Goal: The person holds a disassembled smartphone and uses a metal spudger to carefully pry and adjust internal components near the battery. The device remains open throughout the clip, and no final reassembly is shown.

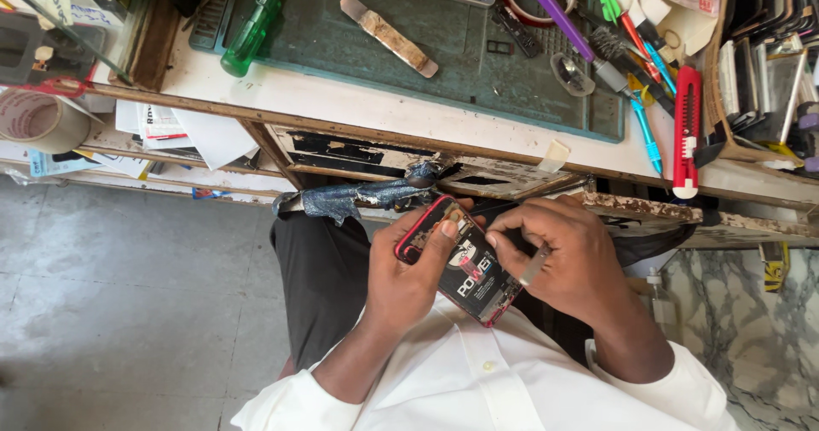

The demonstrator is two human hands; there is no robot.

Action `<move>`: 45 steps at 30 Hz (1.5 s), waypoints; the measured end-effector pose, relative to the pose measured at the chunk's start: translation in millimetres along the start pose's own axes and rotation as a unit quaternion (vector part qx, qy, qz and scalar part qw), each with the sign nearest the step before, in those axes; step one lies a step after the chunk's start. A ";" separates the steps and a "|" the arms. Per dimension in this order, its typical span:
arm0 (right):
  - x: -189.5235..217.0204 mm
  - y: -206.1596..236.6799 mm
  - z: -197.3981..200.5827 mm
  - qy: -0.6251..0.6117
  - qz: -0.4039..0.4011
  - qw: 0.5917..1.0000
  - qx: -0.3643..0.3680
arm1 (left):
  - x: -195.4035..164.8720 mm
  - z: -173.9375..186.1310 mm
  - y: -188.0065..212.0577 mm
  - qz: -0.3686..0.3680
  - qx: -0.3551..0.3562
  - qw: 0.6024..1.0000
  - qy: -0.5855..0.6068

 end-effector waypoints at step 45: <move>-62.4 35.1 -6.8 -0.423 0.004 0.903 -0.078 | 13.9 13.4 -15.0 0.033 0.031 0.963 0.268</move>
Point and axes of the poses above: each hand's wrist, its own y-axis away from the middle knuckle, its own z-axis out of the back of the hand, x = y × z, the point moved 1 cm from there along -y, towards the middle knuckle, and after that the axes turned 6 degrees about z, right-handed, at the moved point
